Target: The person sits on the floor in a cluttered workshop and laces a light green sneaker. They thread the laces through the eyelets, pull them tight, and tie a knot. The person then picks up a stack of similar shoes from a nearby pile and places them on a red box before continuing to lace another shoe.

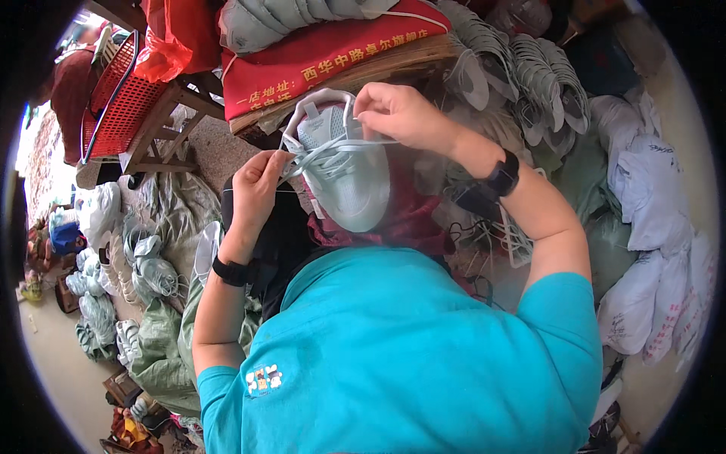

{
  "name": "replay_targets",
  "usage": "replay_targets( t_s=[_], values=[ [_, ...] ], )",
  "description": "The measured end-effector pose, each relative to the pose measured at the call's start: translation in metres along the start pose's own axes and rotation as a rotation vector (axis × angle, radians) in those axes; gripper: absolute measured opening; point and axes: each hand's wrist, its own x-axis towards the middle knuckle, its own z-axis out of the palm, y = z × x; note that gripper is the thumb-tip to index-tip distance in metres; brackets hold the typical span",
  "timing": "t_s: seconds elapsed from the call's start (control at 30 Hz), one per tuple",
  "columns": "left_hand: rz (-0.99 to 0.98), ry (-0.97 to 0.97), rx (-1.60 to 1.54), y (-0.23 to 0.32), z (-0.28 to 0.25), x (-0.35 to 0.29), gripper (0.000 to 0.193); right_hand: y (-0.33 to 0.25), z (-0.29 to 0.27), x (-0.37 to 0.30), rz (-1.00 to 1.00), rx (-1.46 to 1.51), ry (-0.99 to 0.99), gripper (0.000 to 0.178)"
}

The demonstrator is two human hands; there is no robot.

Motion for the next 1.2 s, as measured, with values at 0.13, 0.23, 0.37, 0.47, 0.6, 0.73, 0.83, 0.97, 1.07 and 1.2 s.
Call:
replay_targets(
  t_s=[0.13, 0.23, 0.37, 0.47, 0.6, 0.73, 0.83, 0.97, 1.07, 1.2],
  values=[
    [-0.041, -0.01, -0.038, -0.002, -0.002, -0.002, 0.027, 0.009, 0.003, 0.006, -0.004, 0.014, 0.015, 0.007],
    [-0.202, -0.035, 0.01, 0.005, -0.004, -0.006, 0.027, 0.006, 0.012, 0.005, -0.124, -0.206, 0.096, 0.008],
    [-0.025, -0.009, 0.051, -0.01, 0.002, 0.0, 0.024, 0.001, 0.022, 0.006, -0.351, -0.627, 0.206, 0.017],
    [-0.01, -0.038, 0.121, -0.01, 0.0, 0.007, 0.023, -0.008, 0.016, 0.007, -0.289, -0.634, 0.115, 0.025],
    [0.217, 0.047, 0.298, -0.003, 0.002, 0.015, 0.016, -0.008, -0.006, 0.015, -0.359, -0.706, -0.04, 0.032],
    [0.54, 0.111, 0.762, 0.018, 0.011, 0.013, 0.016, -0.023, -0.018, 0.021, -0.172, -0.566, -0.187, 0.031],
    [0.533, 0.039, 0.933, 0.017, 0.01, 0.013, 0.011, -0.018, -0.023, 0.032, -0.077, -0.424, -0.264, 0.029],
    [0.443, -0.003, 0.803, 0.027, -0.01, 0.03, 0.017, -0.022, -0.022, 0.036, 0.016, -0.411, -0.284, 0.024],
    [0.551, -0.176, 0.623, 0.034, -0.025, 0.049, 0.031, -0.024, -0.025, 0.045, -0.044, -0.518, -0.338, 0.02],
    [0.417, -0.442, 0.572, 0.026, -0.03, 0.068, 0.022, -0.038, -0.024, 0.054, 0.078, -0.509, -0.463, 0.021]
  ],
)
